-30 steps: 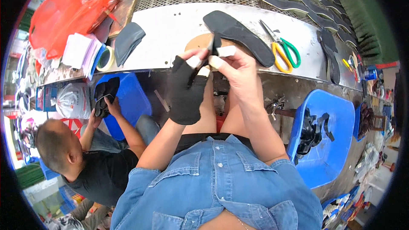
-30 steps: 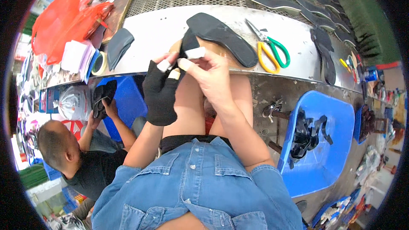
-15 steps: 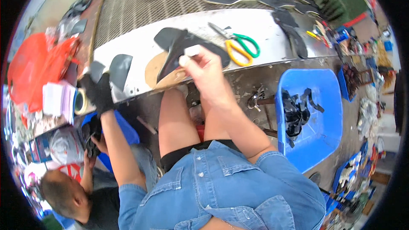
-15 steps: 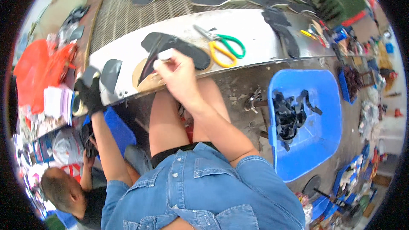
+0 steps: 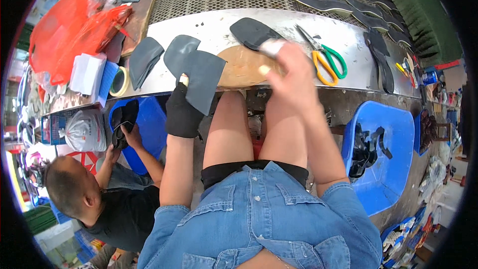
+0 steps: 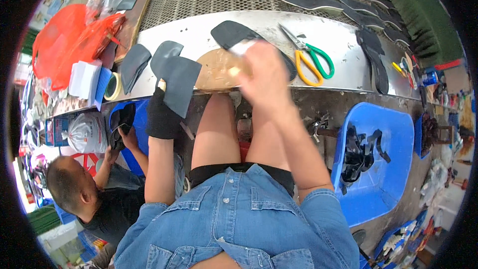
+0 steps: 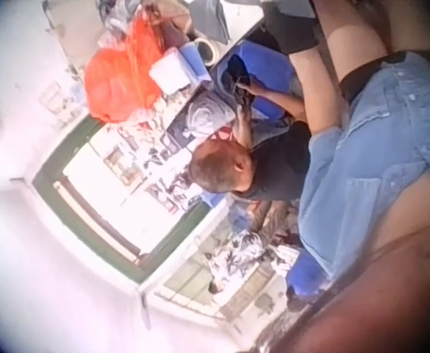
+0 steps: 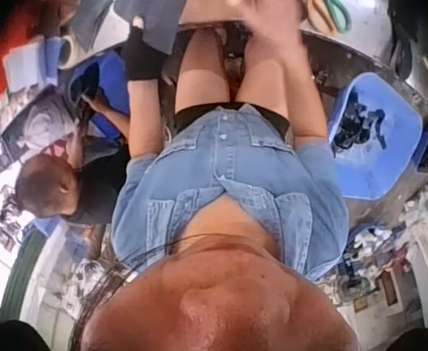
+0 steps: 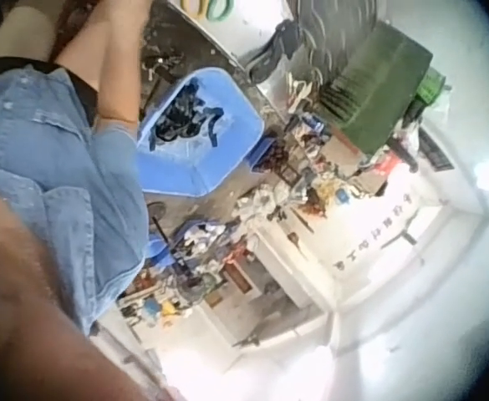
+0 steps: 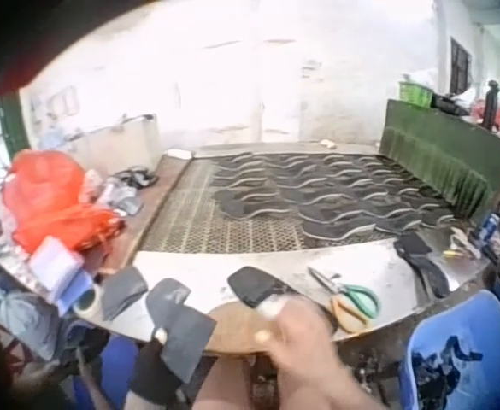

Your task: Assembling and finishing shoe components using adhesive and scissors.

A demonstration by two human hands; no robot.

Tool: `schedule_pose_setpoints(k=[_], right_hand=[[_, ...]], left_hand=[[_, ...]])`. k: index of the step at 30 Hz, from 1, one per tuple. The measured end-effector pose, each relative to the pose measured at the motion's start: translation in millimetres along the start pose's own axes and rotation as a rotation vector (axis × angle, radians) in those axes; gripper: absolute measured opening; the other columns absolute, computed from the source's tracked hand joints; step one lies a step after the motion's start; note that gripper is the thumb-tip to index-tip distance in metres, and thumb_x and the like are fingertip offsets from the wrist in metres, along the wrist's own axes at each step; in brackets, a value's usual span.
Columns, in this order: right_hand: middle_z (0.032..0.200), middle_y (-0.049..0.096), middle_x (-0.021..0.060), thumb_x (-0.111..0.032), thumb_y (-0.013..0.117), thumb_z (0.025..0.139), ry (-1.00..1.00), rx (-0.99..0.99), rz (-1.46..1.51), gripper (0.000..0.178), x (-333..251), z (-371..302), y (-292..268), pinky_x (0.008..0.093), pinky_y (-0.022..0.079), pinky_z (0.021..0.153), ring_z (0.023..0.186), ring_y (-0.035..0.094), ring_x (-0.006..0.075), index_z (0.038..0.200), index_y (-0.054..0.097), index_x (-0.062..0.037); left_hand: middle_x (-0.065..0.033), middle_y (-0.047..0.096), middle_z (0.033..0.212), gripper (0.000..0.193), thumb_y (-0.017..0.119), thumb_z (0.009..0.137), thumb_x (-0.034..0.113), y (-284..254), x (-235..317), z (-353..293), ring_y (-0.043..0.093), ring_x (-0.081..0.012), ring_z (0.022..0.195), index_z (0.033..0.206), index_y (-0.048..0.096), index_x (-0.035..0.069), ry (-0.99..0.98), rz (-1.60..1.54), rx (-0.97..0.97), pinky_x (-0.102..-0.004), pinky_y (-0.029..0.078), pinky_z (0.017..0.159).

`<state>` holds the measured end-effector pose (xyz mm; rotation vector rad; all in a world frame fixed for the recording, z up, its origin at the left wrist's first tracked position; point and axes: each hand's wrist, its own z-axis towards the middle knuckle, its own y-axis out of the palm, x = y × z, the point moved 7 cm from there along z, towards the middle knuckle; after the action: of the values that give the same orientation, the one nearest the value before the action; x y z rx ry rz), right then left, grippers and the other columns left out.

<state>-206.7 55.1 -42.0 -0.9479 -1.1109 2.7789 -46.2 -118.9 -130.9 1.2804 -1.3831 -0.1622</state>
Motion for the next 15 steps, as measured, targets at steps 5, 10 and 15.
schedule_pose_setpoints(k=[5,10,15], right_hand=[[0.100,0.053,0.0153,-0.023,0.078,0.062,0.154,-0.262,-0.460,0.050,56.7,22.9,12.8,0.0430,0.045,0.083,0.096,0.051,0.0339,0.103,0.058,-0.0028],[0.079,0.052,0.0048,-0.026,0.072,0.074,0.448,-0.412,0.254,0.035,70.6,12.6,-3.5,0.0284,0.045,0.074,0.081,0.053,0.0139,0.096,0.059,-0.0027],[0.094,0.060,0.0001,-0.022,0.052,0.092,0.646,-0.140,1.003,0.029,50.3,-31.8,0.7,0.0200,0.042,0.070,0.083,0.053,0.0068,0.110,0.058,0.0005]], left_hand=[[-0.0148,0.055,0.120,0.040,0.053,0.092,0.023,-3.4,7.8,8.0,0.056,-0.0267,0.108,0.123,0.047,-0.001,-0.066,-0.105,-0.108,-0.0370,0.047,0.092],[-0.0151,0.057,0.116,0.037,0.055,0.090,0.018,3.7,16.2,7.0,0.058,-0.0271,0.105,0.121,0.049,-0.001,-0.057,-0.042,0.008,-0.0368,0.049,0.088],[-0.0162,0.056,0.117,0.037,0.053,0.091,0.017,20.0,15.0,19.1,0.057,-0.0265,0.106,0.122,0.048,-0.001,-0.080,-0.020,-0.061,-0.0364,0.049,0.089]])
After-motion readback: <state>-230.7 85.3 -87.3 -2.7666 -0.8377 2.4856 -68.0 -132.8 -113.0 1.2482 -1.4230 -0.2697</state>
